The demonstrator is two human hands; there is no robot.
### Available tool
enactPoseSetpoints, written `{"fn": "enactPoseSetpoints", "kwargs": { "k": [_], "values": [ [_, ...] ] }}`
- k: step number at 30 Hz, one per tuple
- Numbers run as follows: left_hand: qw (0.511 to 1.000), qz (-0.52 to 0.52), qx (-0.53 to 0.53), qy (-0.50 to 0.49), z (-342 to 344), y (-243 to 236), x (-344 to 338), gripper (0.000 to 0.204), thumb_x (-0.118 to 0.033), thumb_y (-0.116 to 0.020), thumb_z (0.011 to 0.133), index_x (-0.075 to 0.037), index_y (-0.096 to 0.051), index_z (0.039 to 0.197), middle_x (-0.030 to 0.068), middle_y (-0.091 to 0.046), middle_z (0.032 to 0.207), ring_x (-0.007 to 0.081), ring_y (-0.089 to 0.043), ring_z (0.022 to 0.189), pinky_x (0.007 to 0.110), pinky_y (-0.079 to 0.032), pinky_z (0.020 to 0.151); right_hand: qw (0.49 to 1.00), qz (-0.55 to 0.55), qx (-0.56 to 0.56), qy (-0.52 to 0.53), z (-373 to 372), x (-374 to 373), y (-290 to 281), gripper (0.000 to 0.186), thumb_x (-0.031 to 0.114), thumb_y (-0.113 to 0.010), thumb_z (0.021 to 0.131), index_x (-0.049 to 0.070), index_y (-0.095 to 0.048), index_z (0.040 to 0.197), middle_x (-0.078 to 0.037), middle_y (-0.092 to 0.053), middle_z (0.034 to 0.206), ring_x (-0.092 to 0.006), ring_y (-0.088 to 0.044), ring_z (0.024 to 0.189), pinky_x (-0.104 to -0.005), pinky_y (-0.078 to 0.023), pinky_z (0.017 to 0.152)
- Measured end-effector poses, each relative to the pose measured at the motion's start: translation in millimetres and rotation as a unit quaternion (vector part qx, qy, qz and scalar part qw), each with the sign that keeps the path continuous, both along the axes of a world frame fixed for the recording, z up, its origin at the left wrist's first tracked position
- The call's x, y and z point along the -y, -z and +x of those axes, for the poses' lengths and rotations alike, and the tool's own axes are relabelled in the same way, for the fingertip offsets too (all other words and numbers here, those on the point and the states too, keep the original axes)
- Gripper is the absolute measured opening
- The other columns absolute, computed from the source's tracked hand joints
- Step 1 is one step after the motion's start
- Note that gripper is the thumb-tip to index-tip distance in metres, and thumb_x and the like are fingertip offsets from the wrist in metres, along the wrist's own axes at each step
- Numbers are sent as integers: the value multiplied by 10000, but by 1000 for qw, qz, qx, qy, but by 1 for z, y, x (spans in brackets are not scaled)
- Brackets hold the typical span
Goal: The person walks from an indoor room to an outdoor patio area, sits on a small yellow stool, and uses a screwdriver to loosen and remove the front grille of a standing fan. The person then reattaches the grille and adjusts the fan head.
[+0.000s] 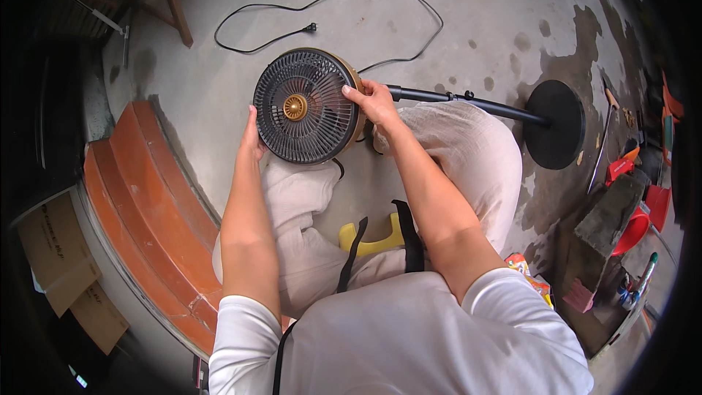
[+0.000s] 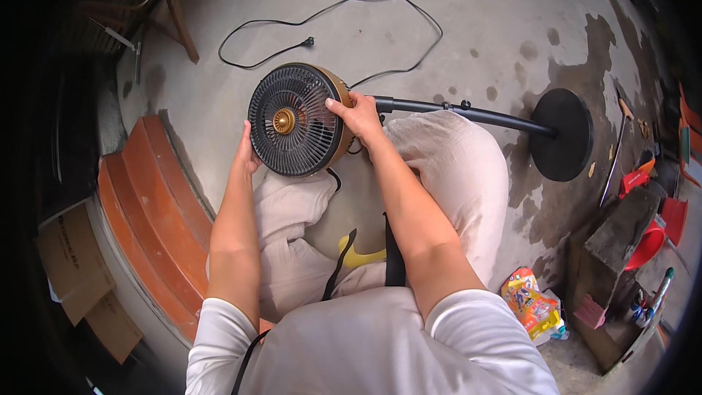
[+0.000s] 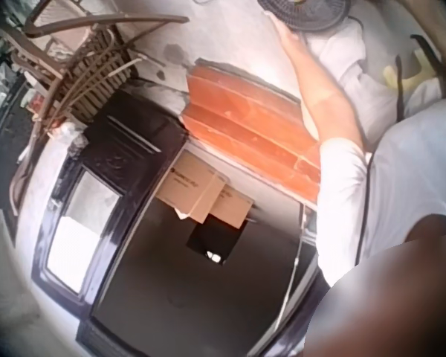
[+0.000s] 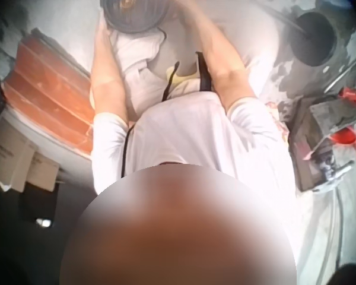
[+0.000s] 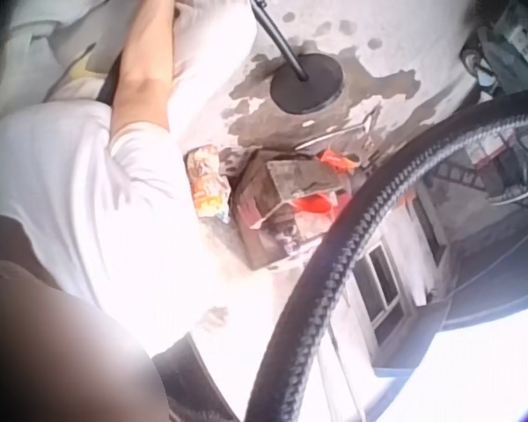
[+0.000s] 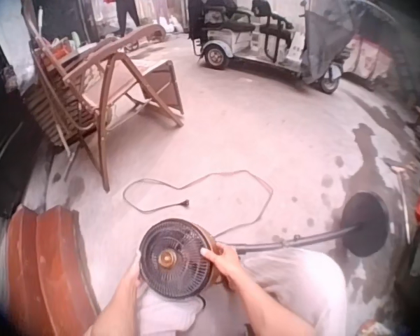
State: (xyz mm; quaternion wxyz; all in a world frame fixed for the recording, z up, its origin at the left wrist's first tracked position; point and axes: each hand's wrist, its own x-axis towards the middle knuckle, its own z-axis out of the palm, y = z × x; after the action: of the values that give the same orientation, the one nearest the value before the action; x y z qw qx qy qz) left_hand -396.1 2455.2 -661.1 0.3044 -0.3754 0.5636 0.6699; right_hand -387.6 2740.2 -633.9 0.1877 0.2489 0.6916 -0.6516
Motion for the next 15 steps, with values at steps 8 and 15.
{"fn": "enactPoseSetpoints", "kwargs": {
  "k": [8, 15],
  "values": [
    [1000, -16, -5, 0, -16, 9, 5, 619, -631, -400, 789, -125, -510, 1128, 21, -583, 1024, 135, -550, 889, 299, -453, 741, 999, 4, 39, 20, -41, -4, 1, 628, 482, -634, 693, -84, -589, 962, -169, -619, 884, -213, -591, 786, -307, -455, 718],
    [999, -46, 14, -21, -37, -2, -6, 516, -627, -473, 758, -137, -569, 887, -5, -567, 824, 106, -507, 725, 234, -408, 667, 994, 98, 40, -8, -87, -12, 20, 700, 566, -521, 732, -88, -589, 970, -233, -594, 961, -300, -577, 914, -339, -428, 801]
  ]
}}
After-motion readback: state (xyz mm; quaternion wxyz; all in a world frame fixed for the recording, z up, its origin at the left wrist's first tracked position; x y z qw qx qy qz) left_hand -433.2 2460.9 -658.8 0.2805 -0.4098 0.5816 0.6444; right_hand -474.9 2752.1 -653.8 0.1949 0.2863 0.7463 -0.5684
